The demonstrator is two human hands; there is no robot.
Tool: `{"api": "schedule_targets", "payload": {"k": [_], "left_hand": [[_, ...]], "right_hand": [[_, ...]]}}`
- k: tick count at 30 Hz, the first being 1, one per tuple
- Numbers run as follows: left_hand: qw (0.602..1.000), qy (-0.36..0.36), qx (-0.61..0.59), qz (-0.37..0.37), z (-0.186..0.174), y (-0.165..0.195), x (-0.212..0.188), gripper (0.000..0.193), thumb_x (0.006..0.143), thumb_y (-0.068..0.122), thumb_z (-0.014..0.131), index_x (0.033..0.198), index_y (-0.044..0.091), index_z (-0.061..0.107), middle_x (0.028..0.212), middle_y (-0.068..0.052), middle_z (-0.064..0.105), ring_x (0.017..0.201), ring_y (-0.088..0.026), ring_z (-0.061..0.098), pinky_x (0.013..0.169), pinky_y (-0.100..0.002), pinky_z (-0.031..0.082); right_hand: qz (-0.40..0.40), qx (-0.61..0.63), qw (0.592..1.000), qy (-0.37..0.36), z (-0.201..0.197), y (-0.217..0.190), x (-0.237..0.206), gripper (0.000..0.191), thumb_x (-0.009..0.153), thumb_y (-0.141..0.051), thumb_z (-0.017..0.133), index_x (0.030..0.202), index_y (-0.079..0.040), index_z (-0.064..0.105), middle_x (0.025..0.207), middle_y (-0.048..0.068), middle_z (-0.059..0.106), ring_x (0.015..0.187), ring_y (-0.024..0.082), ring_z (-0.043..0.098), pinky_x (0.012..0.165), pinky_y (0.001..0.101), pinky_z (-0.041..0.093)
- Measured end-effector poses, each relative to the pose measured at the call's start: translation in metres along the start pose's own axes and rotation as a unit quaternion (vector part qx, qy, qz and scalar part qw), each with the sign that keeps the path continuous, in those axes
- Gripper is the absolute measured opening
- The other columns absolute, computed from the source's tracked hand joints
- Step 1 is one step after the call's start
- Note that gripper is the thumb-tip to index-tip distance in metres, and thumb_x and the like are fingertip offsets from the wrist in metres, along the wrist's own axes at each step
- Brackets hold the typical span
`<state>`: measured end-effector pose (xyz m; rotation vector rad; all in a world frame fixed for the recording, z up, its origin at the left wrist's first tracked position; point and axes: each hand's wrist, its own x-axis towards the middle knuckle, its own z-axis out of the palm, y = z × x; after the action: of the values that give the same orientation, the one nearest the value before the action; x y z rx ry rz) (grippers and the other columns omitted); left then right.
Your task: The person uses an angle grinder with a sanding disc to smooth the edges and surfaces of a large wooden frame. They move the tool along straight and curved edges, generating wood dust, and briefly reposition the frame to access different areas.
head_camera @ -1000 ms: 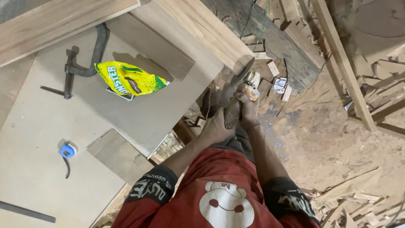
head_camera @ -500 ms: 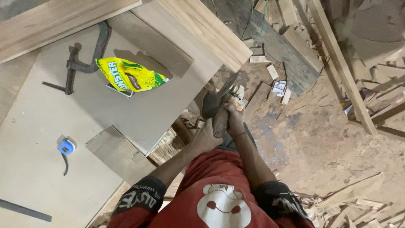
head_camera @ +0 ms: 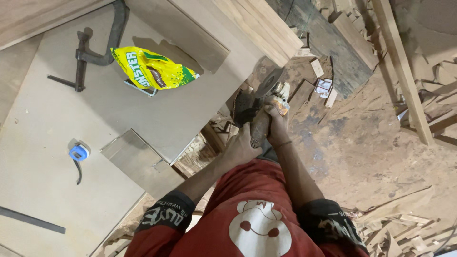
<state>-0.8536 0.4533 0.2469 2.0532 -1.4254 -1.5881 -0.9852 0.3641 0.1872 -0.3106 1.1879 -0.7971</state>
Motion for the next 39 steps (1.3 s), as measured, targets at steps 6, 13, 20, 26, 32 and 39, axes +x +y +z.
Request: {"api": "schedule_targets", "payload": {"k": [6, 13, 20, 26, 32, 39], "left_hand": [[0.999, -0.018, -0.03, 0.017, -0.004, -0.001, 0.0, 0.108, 0.073, 0.034, 0.078, 0.152, -0.012, 0.021, 0.135, -0.039, 0.053, 0.116, -0.048, 0.065, 0.101, -0.047, 0.054], [0.999, -0.029, -0.022, 0.003, -0.007, 0.0, 0.004, 0.108, 0.074, 0.036, 0.078, 0.153, -0.011, 0.021, 0.139, -0.038, 0.05, 0.116, -0.049, 0.063, 0.102, -0.049, 0.051], [0.999, -0.014, -0.011, 0.029, -0.005, -0.001, 0.016, 0.107, 0.075, 0.04, 0.079, 0.15, -0.012, 0.025, 0.137, -0.038, 0.052, 0.116, -0.049, 0.063, 0.099, -0.051, 0.052], [0.999, 0.006, -0.011, 0.042, -0.004, 0.004, 0.025, 0.104, 0.075, 0.04, 0.08, 0.149, -0.013, 0.028, 0.135, -0.038, 0.054, 0.116, -0.05, 0.063, 0.098, -0.052, 0.053], [0.999, 0.012, -0.019, 0.049, -0.003, 0.011, 0.039, 0.105, 0.074, 0.04, 0.08, 0.148, -0.014, 0.029, 0.135, -0.039, 0.053, 0.118, -0.05, 0.061, 0.101, -0.05, 0.051], [0.999, 0.002, -0.008, 0.051, 0.001, 0.02, 0.061, 0.105, 0.074, 0.036, 0.079, 0.15, -0.013, 0.026, 0.138, -0.039, 0.051, 0.122, -0.05, 0.058, 0.103, -0.051, 0.048]], "right_hand": [[-0.015, -0.009, 1.0, 0.014, 0.001, -0.001, -0.002, 0.033, 0.084, -0.009, 0.068, 0.115, -0.001, 0.062, 0.099, 0.014, 0.067, 0.083, 0.029, 0.071, 0.073, 0.0425, 0.063], [-0.042, -0.026, 0.999, 0.017, 0.001, -0.001, 0.003, 0.033, 0.086, -0.008, 0.069, 0.118, -0.003, 0.063, 0.102, 0.008, 0.066, 0.089, 0.021, 0.067, 0.078, 0.0374, 0.059], [-0.048, -0.052, 0.997, 0.03, 0.001, -0.006, 0.01, 0.033, 0.084, -0.009, 0.069, 0.116, -0.003, 0.063, 0.101, 0.008, 0.067, 0.089, 0.022, 0.068, 0.078, 0.0372, 0.059], [-0.047, -0.041, 0.998, 0.03, 0.002, -0.014, 0.015, 0.033, 0.084, -0.008, 0.069, 0.116, -0.003, 0.064, 0.103, 0.008, 0.068, 0.091, 0.021, 0.067, 0.08, 0.0365, 0.059], [-0.029, -0.006, 0.999, 0.043, 0.008, -0.032, 0.02, 0.033, 0.083, -0.006, 0.068, 0.116, -0.005, 0.061, 0.1, 0.008, 0.065, 0.088, 0.022, 0.066, 0.077, 0.0374, 0.059], [-0.072, -0.038, 0.997, 0.012, -0.003, -0.047, 0.042, 0.029, 0.086, -0.005, 0.068, 0.114, -0.002, 0.063, 0.099, 0.008, 0.067, 0.089, 0.02, 0.067, 0.078, 0.0347, 0.058]]}}
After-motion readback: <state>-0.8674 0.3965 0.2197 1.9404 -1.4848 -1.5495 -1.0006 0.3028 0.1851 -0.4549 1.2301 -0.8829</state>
